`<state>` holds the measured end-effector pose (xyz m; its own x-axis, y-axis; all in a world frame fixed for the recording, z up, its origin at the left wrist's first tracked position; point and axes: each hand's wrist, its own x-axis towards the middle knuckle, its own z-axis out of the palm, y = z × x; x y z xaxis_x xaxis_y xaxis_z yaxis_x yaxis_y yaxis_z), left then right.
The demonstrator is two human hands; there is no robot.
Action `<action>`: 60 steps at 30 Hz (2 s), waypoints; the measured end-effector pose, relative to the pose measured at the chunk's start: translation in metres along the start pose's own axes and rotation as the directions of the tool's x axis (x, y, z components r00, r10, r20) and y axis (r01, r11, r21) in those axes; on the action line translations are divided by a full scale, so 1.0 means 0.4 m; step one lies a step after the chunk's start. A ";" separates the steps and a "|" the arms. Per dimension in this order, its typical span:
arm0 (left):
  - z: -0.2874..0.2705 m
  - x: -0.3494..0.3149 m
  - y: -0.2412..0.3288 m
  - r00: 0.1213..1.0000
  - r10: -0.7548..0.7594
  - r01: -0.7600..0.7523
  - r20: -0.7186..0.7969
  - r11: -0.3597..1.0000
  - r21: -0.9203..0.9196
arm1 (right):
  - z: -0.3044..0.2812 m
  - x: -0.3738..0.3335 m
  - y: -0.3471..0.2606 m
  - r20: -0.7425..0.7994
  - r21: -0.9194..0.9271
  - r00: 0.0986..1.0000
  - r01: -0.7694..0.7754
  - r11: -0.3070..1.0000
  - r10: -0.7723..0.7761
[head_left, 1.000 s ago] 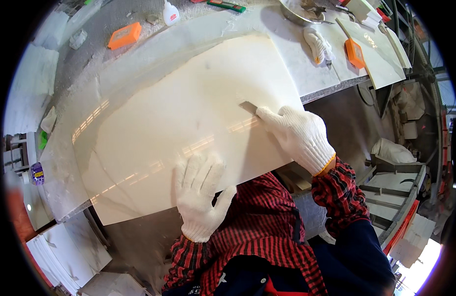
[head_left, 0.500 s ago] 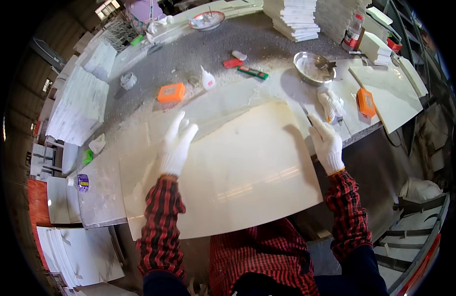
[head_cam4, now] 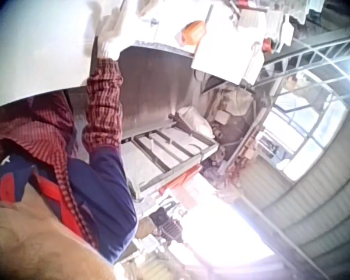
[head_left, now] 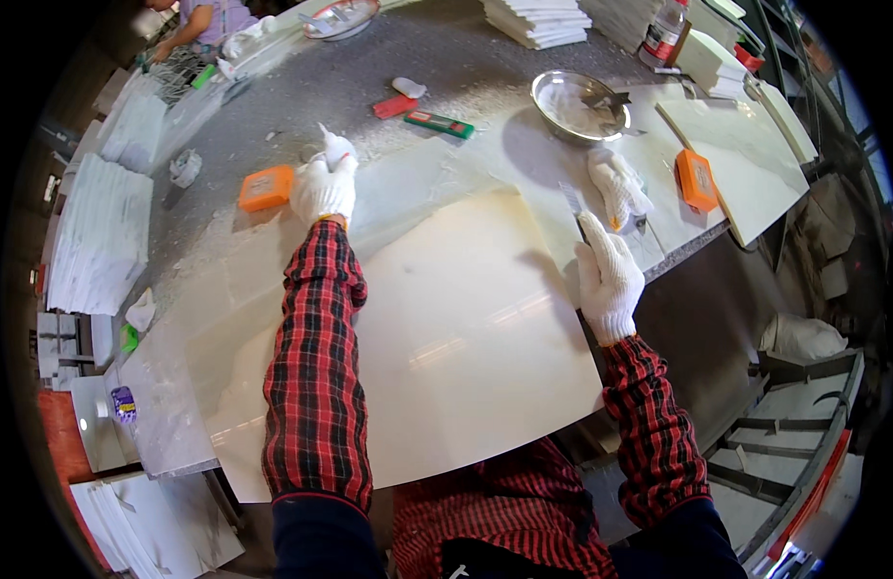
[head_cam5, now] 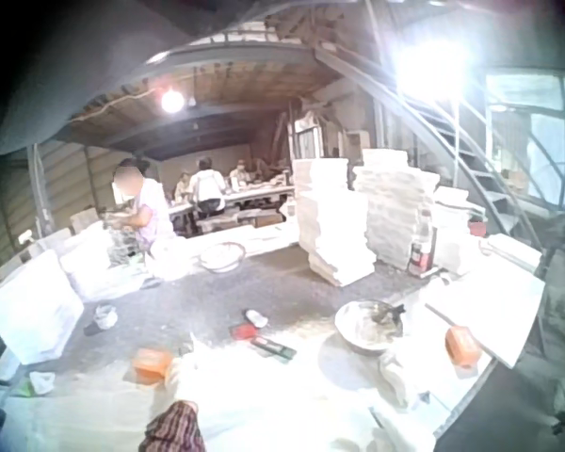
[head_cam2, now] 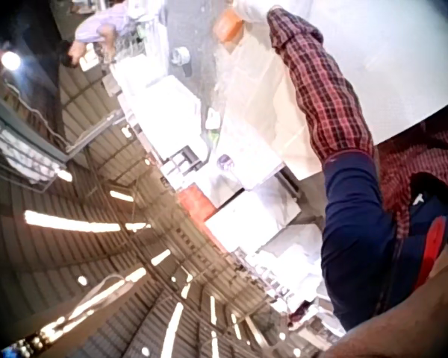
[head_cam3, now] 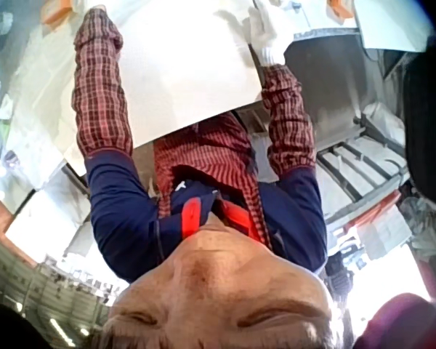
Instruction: The person applies glue from a bottle onto a large white sheet and spreads it evenly using a metal spatula. They repeatedly wipe the surface with gloved hands and reapply glue to ensure full coverage across the sheet.
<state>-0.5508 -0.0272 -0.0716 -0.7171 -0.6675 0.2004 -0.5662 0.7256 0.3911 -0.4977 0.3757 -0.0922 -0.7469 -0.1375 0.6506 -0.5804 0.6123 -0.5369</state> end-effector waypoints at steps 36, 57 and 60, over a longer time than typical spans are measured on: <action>-0.363 -0.589 -0.024 0.458 0.162 0.217 0.874 0.933 -0.287 | 0.026 -0.020 0.043 -0.059 -0.062 0.997 0.054 0.997 -0.058; -0.360 -0.578 -0.002 0.432 0.119 0.249 0.894 0.937 -0.245 | 0.022 -0.023 0.038 -0.015 -0.088 1.000 -0.003 0.996 0.001; -0.360 -0.578 -0.003 0.433 0.125 0.243 0.893 0.937 -0.249 | 0.024 -0.024 0.040 -0.013 -0.100 1.000 -0.003 0.995 0.002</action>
<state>-0.3258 0.1022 0.0107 -0.7442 -0.0495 -0.6661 -0.6039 0.4760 0.6394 -0.5028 0.3793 -0.1123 -0.7438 -0.1260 0.6565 -0.5426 0.6874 -0.4829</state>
